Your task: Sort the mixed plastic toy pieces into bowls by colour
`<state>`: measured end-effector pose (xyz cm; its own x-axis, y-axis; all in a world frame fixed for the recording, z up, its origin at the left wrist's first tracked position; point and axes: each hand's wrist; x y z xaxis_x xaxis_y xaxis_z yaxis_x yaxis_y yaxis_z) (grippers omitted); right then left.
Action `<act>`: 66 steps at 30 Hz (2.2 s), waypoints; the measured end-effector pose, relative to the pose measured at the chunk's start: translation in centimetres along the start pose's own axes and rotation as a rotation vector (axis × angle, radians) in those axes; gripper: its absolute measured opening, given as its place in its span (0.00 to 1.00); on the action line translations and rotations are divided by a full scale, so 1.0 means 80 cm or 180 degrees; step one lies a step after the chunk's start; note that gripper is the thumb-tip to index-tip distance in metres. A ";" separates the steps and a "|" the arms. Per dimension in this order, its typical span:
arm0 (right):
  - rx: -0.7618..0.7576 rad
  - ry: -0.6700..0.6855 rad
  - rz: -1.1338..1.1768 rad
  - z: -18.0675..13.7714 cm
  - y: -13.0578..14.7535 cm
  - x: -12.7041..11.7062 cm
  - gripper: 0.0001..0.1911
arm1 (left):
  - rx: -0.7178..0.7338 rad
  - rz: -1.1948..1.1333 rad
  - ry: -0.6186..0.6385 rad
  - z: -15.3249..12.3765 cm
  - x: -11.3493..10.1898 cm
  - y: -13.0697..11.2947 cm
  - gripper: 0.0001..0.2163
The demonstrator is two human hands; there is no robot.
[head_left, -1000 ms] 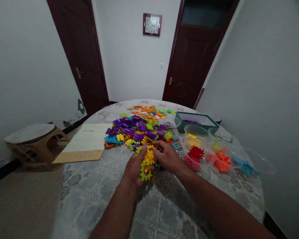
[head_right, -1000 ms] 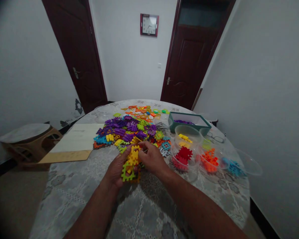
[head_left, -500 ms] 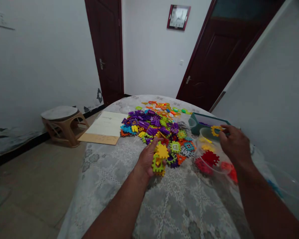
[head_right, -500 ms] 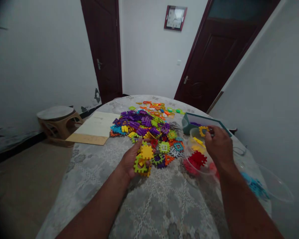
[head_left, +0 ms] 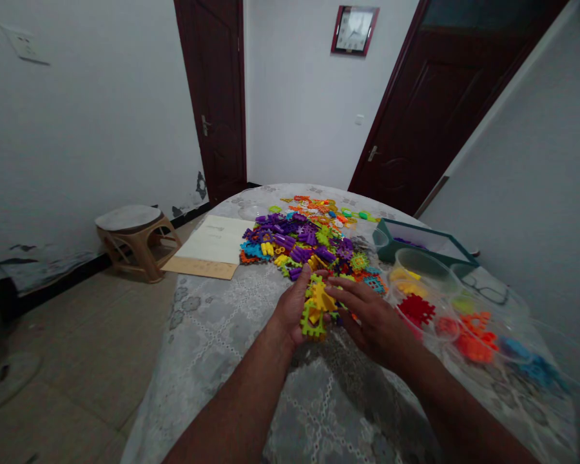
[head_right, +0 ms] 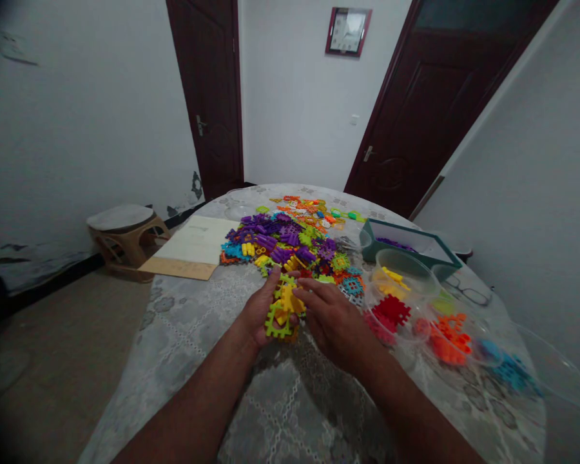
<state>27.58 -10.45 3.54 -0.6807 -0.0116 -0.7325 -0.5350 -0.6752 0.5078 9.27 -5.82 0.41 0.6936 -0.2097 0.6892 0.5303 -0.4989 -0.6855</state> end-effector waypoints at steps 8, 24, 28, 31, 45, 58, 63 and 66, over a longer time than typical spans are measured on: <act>-0.0156 0.0331 -0.0484 -0.003 -0.004 0.003 0.22 | -0.0150 -0.0109 0.0078 0.003 -0.003 0.003 0.22; 0.1381 -0.1168 -0.1937 -0.031 -0.066 -0.121 0.17 | -0.0331 0.0162 0.0046 -0.004 0.002 0.000 0.26; 0.2274 -0.1201 -0.2707 -0.045 -0.110 -0.165 0.19 | -0.0349 0.0164 0.0080 -0.005 0.003 -0.001 0.28; 0.2291 -0.1309 -0.2659 -0.045 -0.116 -0.162 0.21 | -0.0317 0.0111 0.0050 -0.005 0.003 -0.003 0.28; -0.0350 -0.0293 -0.0255 -0.028 0.039 0.071 0.14 | -0.0128 0.0004 -0.0628 0.010 0.009 -0.003 0.18; -0.0229 -0.1311 0.0439 -0.034 0.024 0.041 0.26 | -0.0088 0.0362 -0.0481 0.004 0.019 0.000 0.17; 0.0619 -0.2022 0.0476 -0.041 0.003 0.002 0.21 | -0.0204 0.0670 -0.0347 -0.007 0.026 0.004 0.22; 0.0836 -0.1911 0.0185 -0.050 -0.009 -0.029 0.19 | -0.0162 0.0800 -0.0356 -0.008 0.025 0.007 0.22</act>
<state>31.56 -12.91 3.05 -0.8325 0.4222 -0.3587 -0.5414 -0.4825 0.6885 10.61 -7.06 1.58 0.8513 -0.2395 0.4668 0.3115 -0.4853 -0.8170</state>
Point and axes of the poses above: each hand's wrist, its own z-axis towards the middle knuckle, its own x-axis out of the palm, y = z × x, and after that the axes turned 14 degrees about z, right-handed
